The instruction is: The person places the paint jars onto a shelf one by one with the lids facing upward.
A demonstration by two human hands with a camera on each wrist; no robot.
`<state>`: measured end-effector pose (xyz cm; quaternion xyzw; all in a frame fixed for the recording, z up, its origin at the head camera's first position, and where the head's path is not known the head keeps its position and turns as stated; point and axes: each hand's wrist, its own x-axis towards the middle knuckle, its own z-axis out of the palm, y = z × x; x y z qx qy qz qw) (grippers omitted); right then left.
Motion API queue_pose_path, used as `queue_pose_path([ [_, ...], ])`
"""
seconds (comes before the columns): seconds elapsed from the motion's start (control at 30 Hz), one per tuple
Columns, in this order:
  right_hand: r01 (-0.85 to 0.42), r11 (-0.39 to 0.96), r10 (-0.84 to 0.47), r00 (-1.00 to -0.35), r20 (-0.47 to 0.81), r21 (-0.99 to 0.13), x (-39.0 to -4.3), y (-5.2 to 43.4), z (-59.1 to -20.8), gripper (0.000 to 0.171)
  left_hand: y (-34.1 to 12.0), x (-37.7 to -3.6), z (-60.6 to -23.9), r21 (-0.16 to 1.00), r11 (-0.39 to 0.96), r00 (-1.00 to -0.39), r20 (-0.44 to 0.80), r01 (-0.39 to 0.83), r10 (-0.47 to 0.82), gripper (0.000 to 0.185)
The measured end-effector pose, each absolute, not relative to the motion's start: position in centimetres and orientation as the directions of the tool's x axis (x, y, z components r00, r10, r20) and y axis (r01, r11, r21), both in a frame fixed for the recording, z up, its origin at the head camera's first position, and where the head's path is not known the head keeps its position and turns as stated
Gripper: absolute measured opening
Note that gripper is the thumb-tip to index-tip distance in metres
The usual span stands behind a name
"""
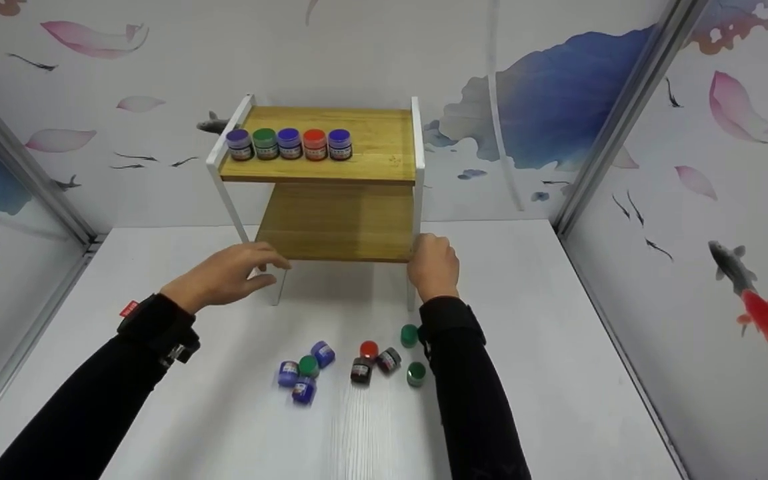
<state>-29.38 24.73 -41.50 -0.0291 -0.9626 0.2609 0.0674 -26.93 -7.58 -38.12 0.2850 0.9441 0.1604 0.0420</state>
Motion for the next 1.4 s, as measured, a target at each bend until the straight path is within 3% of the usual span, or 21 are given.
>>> queue_pose_path([
  [0.4, -0.023, 0.878, 0.070, -0.982, 0.175, -0.479, -29.4, 24.8, -41.8, 0.015, -8.3, -25.1, -44.0, 0.421, 0.801, -0.848, -0.122, 0.427, 0.516, 0.027],
  [0.67, 0.003, 0.872, 0.089, -0.984, 0.152, -0.489, -29.4, 24.9, -41.9, 0.015, -8.1, -24.6, -47.4, 0.477, 0.777, -0.808, -0.204, 0.412, 0.554, 0.028],
  [0.97, 0.011, 0.869, 0.091, -0.986, 0.138, -0.496, -29.4, 24.6, -41.8, 0.015, -7.7, -23.5, -50.8, 0.492, 0.810, -0.806, -0.309, 0.318, 0.504, 0.042],
  [1.4, -0.018, 0.869, 0.075, -0.983, 0.169, -0.495, -29.3, 24.8, -41.8, 0.015, -7.5, -22.6, -53.1, 0.550, 0.780, -0.794, -0.310, 0.299, 0.523, 0.042],
])
